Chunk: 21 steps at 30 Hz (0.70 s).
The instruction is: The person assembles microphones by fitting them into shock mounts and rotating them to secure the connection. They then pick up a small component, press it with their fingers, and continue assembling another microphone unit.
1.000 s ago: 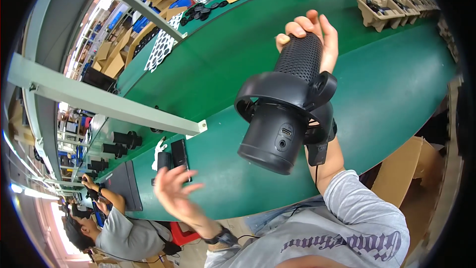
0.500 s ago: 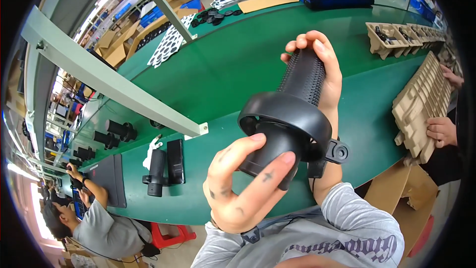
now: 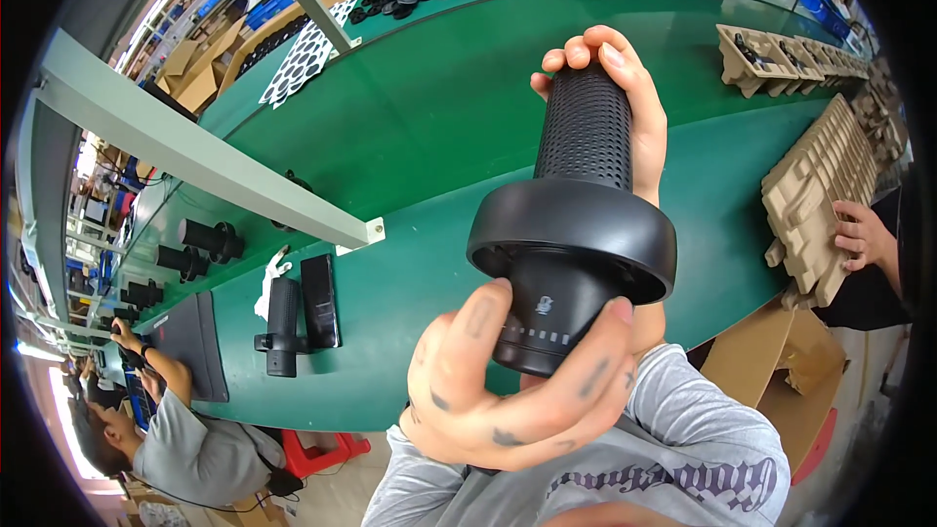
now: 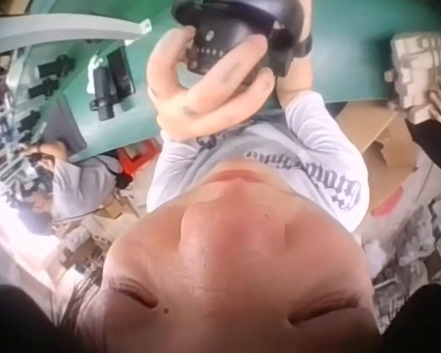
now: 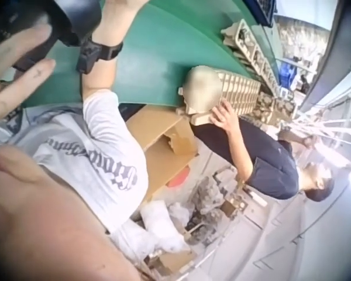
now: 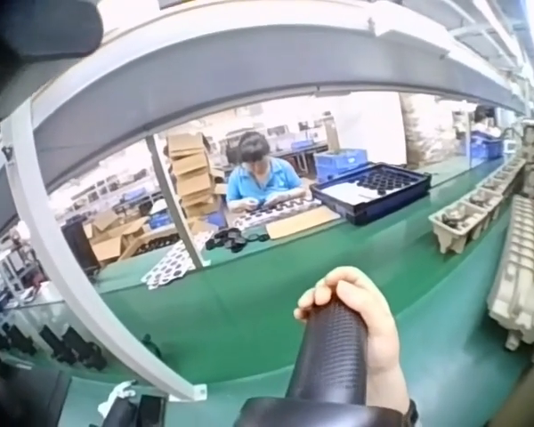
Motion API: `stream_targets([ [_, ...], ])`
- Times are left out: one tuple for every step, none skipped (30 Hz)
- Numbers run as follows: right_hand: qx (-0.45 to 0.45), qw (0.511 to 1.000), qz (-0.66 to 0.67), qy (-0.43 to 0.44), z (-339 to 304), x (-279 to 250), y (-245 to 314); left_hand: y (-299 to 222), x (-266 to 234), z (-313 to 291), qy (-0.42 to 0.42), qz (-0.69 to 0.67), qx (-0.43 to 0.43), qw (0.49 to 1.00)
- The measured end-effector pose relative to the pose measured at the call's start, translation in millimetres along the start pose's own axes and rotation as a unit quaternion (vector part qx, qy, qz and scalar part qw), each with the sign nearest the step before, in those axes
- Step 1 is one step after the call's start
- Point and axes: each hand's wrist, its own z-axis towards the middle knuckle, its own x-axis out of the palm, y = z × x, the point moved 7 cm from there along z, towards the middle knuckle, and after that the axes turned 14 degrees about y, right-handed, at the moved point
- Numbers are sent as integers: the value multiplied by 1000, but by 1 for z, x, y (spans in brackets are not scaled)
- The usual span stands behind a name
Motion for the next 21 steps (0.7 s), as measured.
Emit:
stream_targets([
  [1, 1000, -3, -1, -1, -2, 0, -2, 0, 2, -10, 18, -6, 1000],
  [3, 1000, -1, 5, -1, -2, 1, -3, 3, 3, -11, 14, -7, 1000],
  [6, 1000, 5, 14, 0, 0, -1, -5, 2, 2, -31, 29, 3, 999],
  [9, 1000, 5, 15, 0, 2, -1, -8, 1, 1, -51, 44, 14, 998],
  [18, 1000, 4, 21, 0, 6, -3, -9, -1, 3, -70, 38, 15, 997],
  [25, 999, 0, 26, -1, 5, -3, -7, 0, 3, -71, 36, 12, 997],
  [28, 999, -3, 25, -1, 3, -3, -6, 2, 3, -68, 17, 18, 997],
  [40, 998, 16, 41, -1, 2, -5, -6, 3, 3, -65, -1, 25, 998],
  [52, 996, 41, 58, 0, 4, -9, -8, 0, 3, -65, 1, 22, 998],
  [55, 996, 42, 60, 0, 3, -8, -10, -3, 5, -46, 18, -2, 999],
  [123, 986, 55, 95, 0, 7, -16, -9, -3, 6, -27, 35, -26, 999],
  [190, 971, 65, 128, -3, 10, -22, -7, -2, 4, -28, 34, -27, 999],
  [203, 963, 125, 128, -3, 9, -25, -12, 0, 2, -46, 66, 25, 996],
  [205, 962, 124, 128, -3, 6, -28, -18, 0, -1, -63, 98, 77, 990],
  [156, 956, 209, 136, -1, 7, -30, -17, 1, 0, -47, 88, 64, 993],
  [107, 940, 292, 143, 0, 8, -30, -19, 0, 1, -47, 88, 63, 993],
  [76, 930, 329, 148, 0, 9, -31, -19, -1, 1, -36, 72, 54, 995],
  [76, 930, 327, 148, 0, 9, -35, -20, -1, 2, -26, 55, 47, 997],
  [44, 919, 355, 167, 1, 9, -34, -23, -1, 0, -30, 53, 64, 996],
  [13, 906, 381, 186, 1, 9, -31, -25, 0, 0, -32, 51, 65, 996],
  [12, 904, 381, 191, 1, 8, -31, -27, 0, 0, -43, 25, 55, 997],
])
